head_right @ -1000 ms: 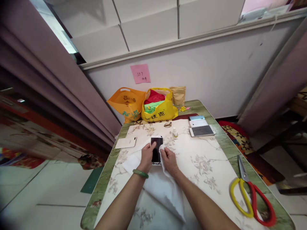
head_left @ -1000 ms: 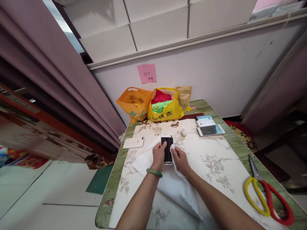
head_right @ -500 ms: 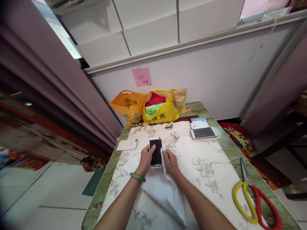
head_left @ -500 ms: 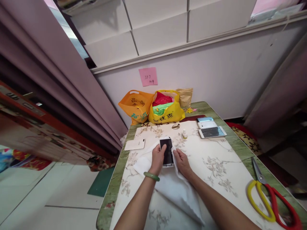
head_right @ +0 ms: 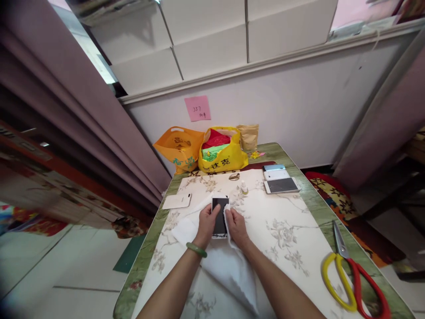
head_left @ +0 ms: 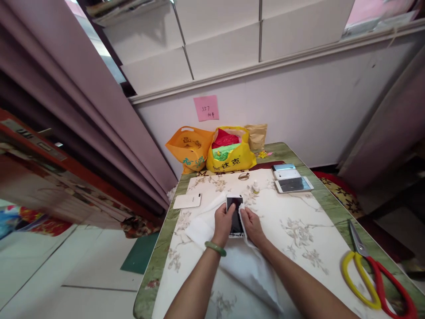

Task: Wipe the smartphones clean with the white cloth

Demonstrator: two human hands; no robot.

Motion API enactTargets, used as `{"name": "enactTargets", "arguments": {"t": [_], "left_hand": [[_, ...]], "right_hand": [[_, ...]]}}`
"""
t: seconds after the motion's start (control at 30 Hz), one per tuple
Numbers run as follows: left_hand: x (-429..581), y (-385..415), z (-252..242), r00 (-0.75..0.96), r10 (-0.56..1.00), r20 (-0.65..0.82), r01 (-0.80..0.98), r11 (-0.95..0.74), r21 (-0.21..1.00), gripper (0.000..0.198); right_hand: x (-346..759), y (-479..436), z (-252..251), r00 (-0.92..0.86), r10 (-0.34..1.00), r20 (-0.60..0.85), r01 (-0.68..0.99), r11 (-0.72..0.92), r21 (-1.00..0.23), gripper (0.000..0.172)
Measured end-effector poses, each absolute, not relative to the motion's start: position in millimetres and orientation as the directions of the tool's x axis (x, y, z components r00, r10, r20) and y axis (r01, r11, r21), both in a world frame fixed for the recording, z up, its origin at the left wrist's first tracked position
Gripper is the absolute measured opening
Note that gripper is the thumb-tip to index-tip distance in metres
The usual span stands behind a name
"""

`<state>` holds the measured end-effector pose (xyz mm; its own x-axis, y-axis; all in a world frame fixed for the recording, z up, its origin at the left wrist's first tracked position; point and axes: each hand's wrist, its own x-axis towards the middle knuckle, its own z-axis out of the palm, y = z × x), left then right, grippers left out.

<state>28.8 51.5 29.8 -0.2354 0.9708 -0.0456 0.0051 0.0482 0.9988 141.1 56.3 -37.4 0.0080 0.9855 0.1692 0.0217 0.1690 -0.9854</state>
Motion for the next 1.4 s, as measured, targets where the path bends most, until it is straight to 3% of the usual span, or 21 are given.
{"name": "enactTargets", "arguments": {"t": [0.3, 0.5, 0.67, 0.83, 0.97, 1.03, 1.1, 1.23, 1.4], "left_hand": [[34, 91, 23, -0.591, 0.806, -0.034, -0.103, -0.034, 0.994, 0.041], [45, 89, 28, -0.65, 0.76, -0.012, -0.131, -0.096, 0.987, 0.039], [41, 60, 32, -0.493, 0.869, -0.045, -0.142, -0.03, 0.989, 0.039], [2, 21, 35, -0.113, 0.972, -0.207, -0.115, 0.194, 0.974, 0.044], [-34, 19, 47, -0.309, 0.945, -0.111, -0.05, 0.1, 0.994, 0.047], [-41, 27, 55, -0.33, 0.944, -0.002, 0.16, 0.058, 0.985, 0.043], [-38, 36, 60, -0.169, 0.985, 0.042, 0.398, 0.03, 0.917, 0.034], [-19, 49, 63, 0.157, 0.97, -0.187, 0.518, 0.08, 0.852, 0.027], [-13, 53, 59, 0.294, 0.904, -0.312, 0.44, 0.162, 0.884, 0.04]], "right_hand": [[139, 57, -39, -0.01, 0.981, 0.191, 0.024, 0.192, -0.981, 0.04], [141, 57, -40, 0.032, 0.988, 0.152, -0.033, 0.153, -0.988, 0.04], [147, 63, -40, 0.116, 0.989, 0.089, -0.106, 0.102, -0.989, 0.042], [152, 66, -40, 0.116, 0.99, 0.074, -0.131, 0.089, -0.987, 0.042], [151, 62, -40, 0.046, 0.993, 0.111, -0.067, 0.113, -0.991, 0.038], [150, 60, -40, 0.005, 0.992, 0.13, -0.033, 0.13, -0.991, 0.037], [148, 59, -41, -0.027, 0.989, 0.145, -0.005, 0.145, -0.989, 0.036], [149, 59, -41, -0.077, 0.982, 0.17, 0.037, 0.173, -0.984, 0.036], [150, 58, -41, -0.13, 0.973, 0.192, 0.063, 0.201, -0.978, 0.036]]}}
